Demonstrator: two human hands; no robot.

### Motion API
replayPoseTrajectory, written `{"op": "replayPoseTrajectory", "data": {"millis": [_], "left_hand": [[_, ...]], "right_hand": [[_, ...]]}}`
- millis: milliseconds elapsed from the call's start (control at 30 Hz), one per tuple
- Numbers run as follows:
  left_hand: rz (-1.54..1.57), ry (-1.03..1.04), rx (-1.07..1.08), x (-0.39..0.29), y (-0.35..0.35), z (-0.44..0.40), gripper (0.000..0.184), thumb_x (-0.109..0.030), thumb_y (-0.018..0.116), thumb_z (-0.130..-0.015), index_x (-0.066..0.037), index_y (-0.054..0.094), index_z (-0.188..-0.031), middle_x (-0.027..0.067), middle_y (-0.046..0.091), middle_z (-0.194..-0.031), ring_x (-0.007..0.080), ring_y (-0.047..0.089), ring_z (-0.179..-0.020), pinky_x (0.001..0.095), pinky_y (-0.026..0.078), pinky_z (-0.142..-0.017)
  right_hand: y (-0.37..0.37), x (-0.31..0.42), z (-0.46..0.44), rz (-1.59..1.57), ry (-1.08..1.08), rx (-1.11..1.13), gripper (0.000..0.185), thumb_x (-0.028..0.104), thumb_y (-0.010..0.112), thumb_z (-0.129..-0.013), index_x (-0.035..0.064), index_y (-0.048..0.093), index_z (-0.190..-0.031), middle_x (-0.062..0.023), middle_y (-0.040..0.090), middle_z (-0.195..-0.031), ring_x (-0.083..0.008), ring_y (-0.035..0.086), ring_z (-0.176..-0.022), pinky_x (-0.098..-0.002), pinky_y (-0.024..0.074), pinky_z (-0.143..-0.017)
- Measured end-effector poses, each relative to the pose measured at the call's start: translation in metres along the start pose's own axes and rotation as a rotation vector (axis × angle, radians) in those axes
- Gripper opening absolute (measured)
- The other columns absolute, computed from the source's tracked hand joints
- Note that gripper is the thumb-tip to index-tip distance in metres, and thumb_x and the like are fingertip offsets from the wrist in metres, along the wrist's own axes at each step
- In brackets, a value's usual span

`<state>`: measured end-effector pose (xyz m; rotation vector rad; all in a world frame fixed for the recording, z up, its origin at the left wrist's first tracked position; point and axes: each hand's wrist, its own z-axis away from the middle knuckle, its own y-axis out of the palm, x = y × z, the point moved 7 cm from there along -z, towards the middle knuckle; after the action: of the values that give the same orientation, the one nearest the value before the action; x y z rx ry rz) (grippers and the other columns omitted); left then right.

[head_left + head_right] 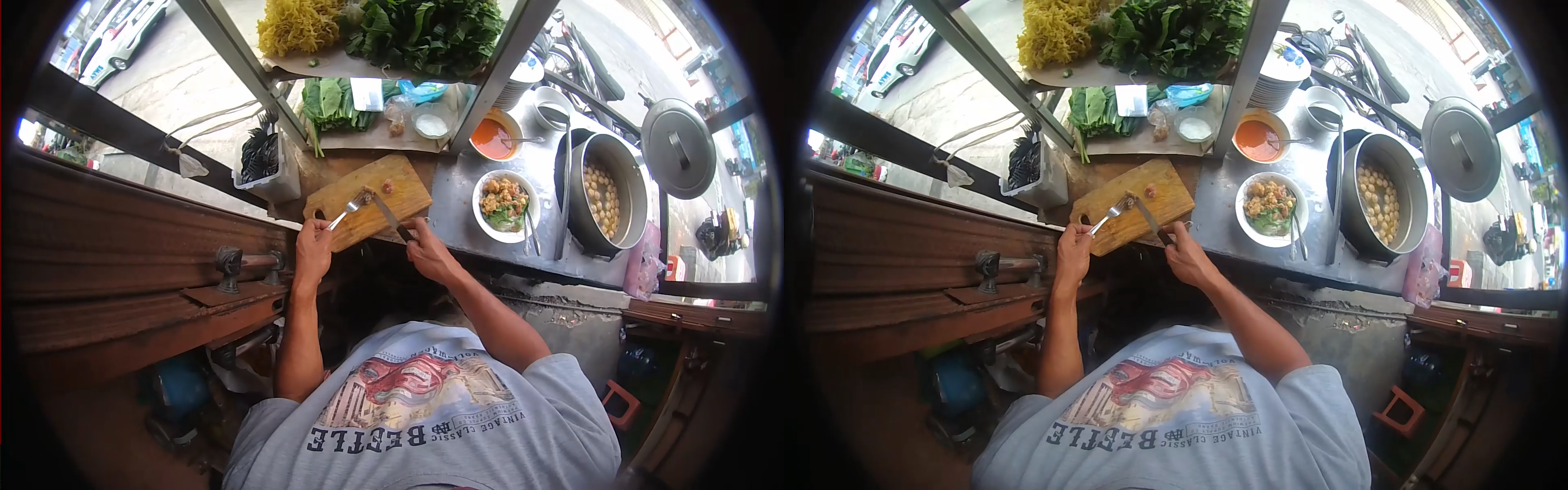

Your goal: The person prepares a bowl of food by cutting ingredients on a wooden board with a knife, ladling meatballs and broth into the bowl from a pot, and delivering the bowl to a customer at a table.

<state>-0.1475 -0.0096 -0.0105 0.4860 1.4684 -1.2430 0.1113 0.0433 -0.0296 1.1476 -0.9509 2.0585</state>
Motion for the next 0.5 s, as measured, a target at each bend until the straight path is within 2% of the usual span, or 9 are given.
{"op": "replayPoseTrajectory", "data": {"millis": [33,67,167,267,333,400,500], "left_hand": [[0.032,-0.011,0.009,0.001,0.002,0.001,0.015,-0.009,0.058,-0.090,0.002,0.063,-0.100,0.0066,0.063,-0.086,0.0130,0.058,-0.081,0.0290,0.047,-0.075],[0.029,0.034,-0.003,-0.001,0.002,0.002,0.013,-0.008,0.056,-0.092,0.001,0.063,-0.100,0.0049,0.062,-0.085,0.0116,0.056,-0.078,0.0279,0.046,-0.072],[0.055,0.000,0.023,-0.003,0.000,0.002,0.014,-0.008,0.056,-0.092,0.001,0.062,-0.102,0.0041,0.060,-0.085,0.0103,0.053,-0.076,0.0260,0.044,-0.070],[0.016,0.102,-0.016,-0.024,-0.001,0.006,0.015,-0.009,0.056,-0.093,0.000,0.062,-0.103,0.0042,0.060,-0.084,0.0106,0.054,-0.077,0.0264,0.045,-0.071],[-0.015,0.110,0.000,-0.029,0.003,0.006,0.017,-0.011,0.058,-0.093,0.001,0.061,-0.104,0.0065,0.062,-0.089,0.0126,0.057,-0.082,0.0283,0.045,-0.075],[-0.011,0.104,0.031,-0.035,0.008,0.007,0.018,-0.011,0.056,-0.092,0.005,0.060,-0.102,0.0153,0.065,-0.090,0.0230,0.064,-0.089,0.0360,0.049,-0.083],[0.014,0.175,0.000,-0.045,0.011,0.010,0.016,-0.011,0.056,-0.093,0.003,0.061,-0.101,0.0069,0.063,-0.089,0.0139,0.058,-0.084,0.0281,0.046,-0.077]], "right_hand": [[0.002,0.001,-0.002,-0.104,0.070,0.063,0.041,0.006,0.040,-0.092,0.0035,0.041,-0.133,-0.0111,0.058,-0.081,-0.0212,0.059,-0.079,-0.0356,0.0466,-0.071],[0.002,0.001,-0.003,-0.138,0.054,0.064,0.040,0.006,0.041,-0.092,0.0032,0.042,-0.132,-0.0104,0.056,-0.080,-0.0204,0.057,-0.077,-0.0353,0.0465,-0.070],[0.003,0.000,-0.010,-0.223,-0.019,0.074,0.037,0.006,0.041,-0.093,0.0031,0.043,-0.130,-0.0073,0.052,-0.078,-0.0174,0.052,-0.072,-0.0338,0.0454,-0.068],[-0.005,0.009,0.000,-0.290,0.039,0.129,0.042,0.006,0.040,-0.094,0.0062,0.039,-0.136,-0.0019,0.051,-0.077,-0.0106,0.046,-0.063,-0.0260,0.0406,-0.058],[-0.003,0.002,-0.003,-0.261,0.016,0.131,0.042,0.006,0.040,-0.095,0.0076,0.039,-0.137,-0.0011,0.050,-0.075,-0.0089,0.043,-0.061,-0.0241,0.0383,-0.054],[-0.005,-0.003,-0.003,-0.258,-0.007,0.116,0.041,0.006,0.040,-0.095,0.0077,0.040,-0.136,-0.0010,0.050,-0.075,-0.0091,0.044,-0.062,-0.0248,0.0386,-0.055],[-0.014,-0.006,-0.001,-0.194,-0.052,0.064,0.041,0.008,0.041,-0.095,0.0070,0.040,-0.136,-0.0022,0.051,-0.075,-0.0106,0.047,-0.064,-0.0271,0.0409,-0.058]]}}
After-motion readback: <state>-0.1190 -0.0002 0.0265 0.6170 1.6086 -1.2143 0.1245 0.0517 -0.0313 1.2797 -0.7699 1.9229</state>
